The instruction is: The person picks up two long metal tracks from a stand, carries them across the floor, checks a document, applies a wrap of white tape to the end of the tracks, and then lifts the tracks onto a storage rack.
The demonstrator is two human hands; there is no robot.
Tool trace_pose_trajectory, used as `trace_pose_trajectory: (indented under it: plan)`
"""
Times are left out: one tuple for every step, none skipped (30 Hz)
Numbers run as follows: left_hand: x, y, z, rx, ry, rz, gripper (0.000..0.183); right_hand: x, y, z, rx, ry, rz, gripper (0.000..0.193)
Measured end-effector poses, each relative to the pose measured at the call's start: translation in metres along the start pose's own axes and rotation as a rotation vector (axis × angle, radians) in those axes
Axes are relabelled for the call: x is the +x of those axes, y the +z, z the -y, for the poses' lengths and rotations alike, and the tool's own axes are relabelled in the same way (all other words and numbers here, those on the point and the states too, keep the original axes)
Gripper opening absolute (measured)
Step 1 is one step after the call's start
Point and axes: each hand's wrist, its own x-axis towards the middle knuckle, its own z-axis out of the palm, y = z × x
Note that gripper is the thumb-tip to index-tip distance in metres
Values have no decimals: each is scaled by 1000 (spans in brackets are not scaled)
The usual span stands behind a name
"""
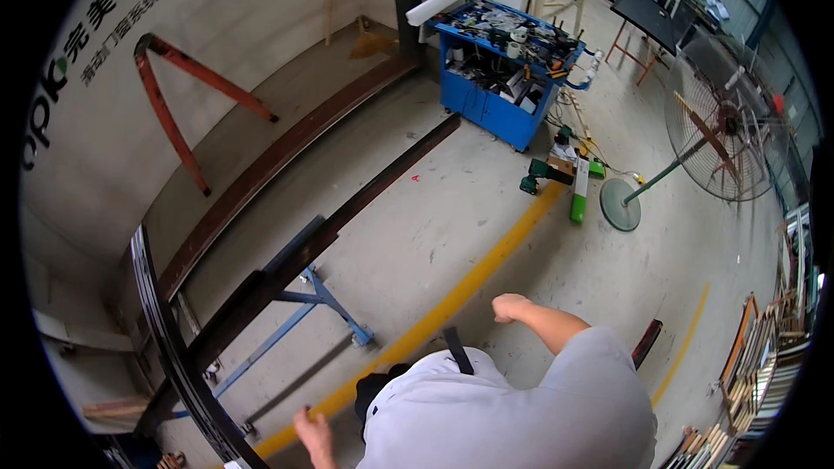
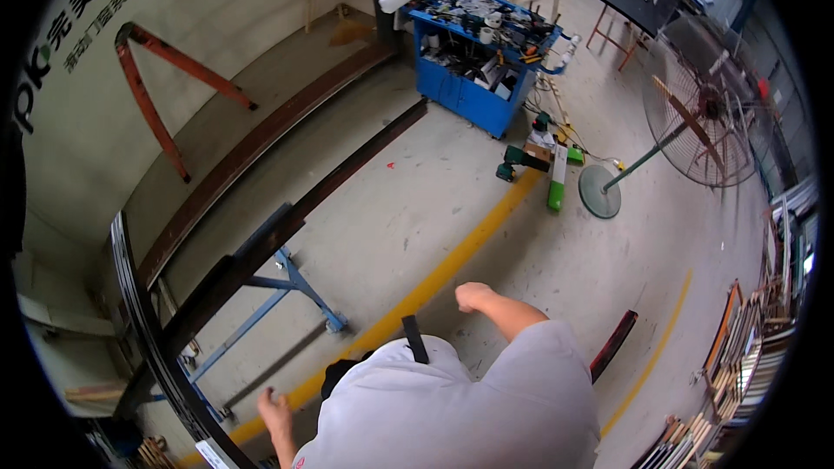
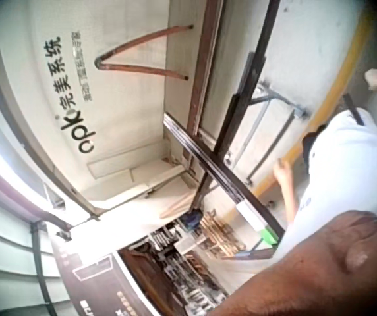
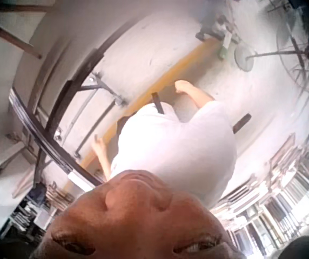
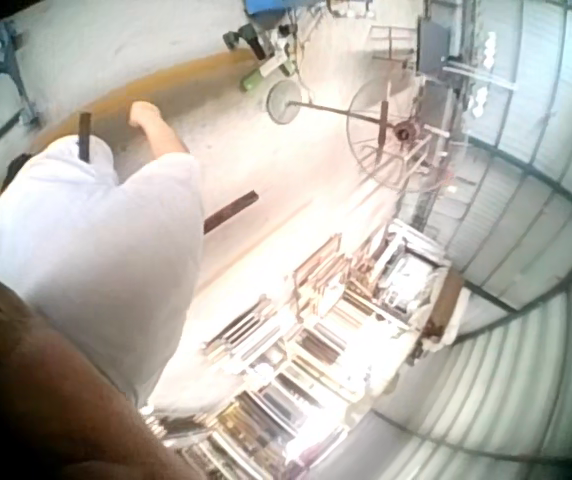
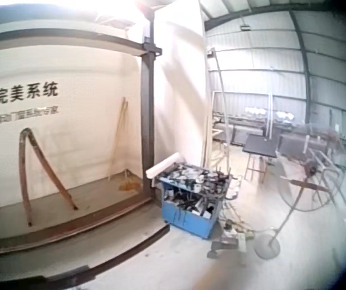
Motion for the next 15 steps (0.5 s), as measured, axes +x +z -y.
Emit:
trace_pose_trajectory:
  plan:
    - [18,11,-48,21,98,105,32,5,11,-24,98,42,-75,29]
    - [35,20,-96,45,184,202,30,12,22,-41,185,75,-149,29]
    - [48,30,-126,38,219,246,28,20,30,-51,267,109,-223,29]
    - [62,44,-151,30,262,302,27,28,43,-54,377,138,-270,30]
    - [77,57,-175,21,307,360,25,37,58,-54,487,170,-317,31]
    - [93,70,-195,9,352,386,24,45,69,-53,592,202,-364,33]
    - [107,82,-214,-5,390,408,23,50,73,-50,678,193,-332,35]
    - [121,92,-231,-17,421,428,22,52,72,-43,759,176,-295,38]
    - [138,105,-250,-36,531,429,20,58,77,-39,788,139,-276,39]
    - [157,119,-275,-46,584,456,20,61,79,-40,817,105,-265,40]
    - [176,133,-299,-56,636,485,20,65,80,-44,804,77,-261,40]
    - [197,150,-329,-76,697,522,19,74,91,-54,793,64,-261,41]
    - [216,170,-362,-100,752,545,18,91,105,-66,845,141,-284,40]
    - [235,187,-395,-163,779,544,17,93,93,-79,910,193,-251,41]
    - [254,206,-426,-183,860,543,17,93,75,-100,971,254,-227,42]
